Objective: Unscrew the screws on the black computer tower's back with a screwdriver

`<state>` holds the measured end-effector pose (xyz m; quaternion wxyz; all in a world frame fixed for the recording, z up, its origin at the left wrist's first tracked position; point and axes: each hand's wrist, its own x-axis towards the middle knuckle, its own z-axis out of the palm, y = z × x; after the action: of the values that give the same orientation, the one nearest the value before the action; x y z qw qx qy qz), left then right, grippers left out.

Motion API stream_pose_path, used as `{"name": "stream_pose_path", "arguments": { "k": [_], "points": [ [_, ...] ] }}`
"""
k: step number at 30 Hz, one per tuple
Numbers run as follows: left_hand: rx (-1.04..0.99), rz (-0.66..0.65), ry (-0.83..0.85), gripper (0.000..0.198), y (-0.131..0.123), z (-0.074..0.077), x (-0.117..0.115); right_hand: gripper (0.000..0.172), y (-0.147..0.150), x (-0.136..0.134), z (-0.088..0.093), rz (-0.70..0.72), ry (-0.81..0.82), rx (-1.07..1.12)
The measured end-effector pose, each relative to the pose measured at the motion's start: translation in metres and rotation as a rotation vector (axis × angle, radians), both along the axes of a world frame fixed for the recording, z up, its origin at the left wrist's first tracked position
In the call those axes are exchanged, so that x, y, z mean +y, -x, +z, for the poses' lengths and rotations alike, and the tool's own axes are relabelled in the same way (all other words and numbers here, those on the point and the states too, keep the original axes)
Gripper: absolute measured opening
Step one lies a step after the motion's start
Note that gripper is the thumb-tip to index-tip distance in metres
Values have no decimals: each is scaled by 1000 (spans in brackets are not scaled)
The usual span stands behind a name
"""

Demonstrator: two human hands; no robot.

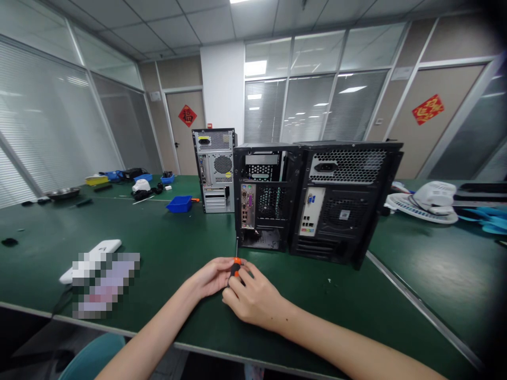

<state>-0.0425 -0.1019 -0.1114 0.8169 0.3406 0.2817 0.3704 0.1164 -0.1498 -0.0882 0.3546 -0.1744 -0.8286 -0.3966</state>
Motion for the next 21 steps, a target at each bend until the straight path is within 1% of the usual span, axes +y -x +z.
{"name": "stream_pose_path", "arguments": {
  "k": [6, 9, 13, 21],
  "points": [
    [3, 3, -25, 39, 0, -1, 1, 15, -1, 0, -1, -6, 18, -29],
    [20, 15, -22, 42, 0, -2, 0, 16, -2, 0, -1, -8, 17, -38],
    [29, 34, -15, 42, 0, -2, -1, 16, -2, 0, 0, -18, 18, -62],
    [40, 33, -25, 35, -2, -2, 1, 14, -1, 1, -1, -10, 5, -121]
  ]
}}
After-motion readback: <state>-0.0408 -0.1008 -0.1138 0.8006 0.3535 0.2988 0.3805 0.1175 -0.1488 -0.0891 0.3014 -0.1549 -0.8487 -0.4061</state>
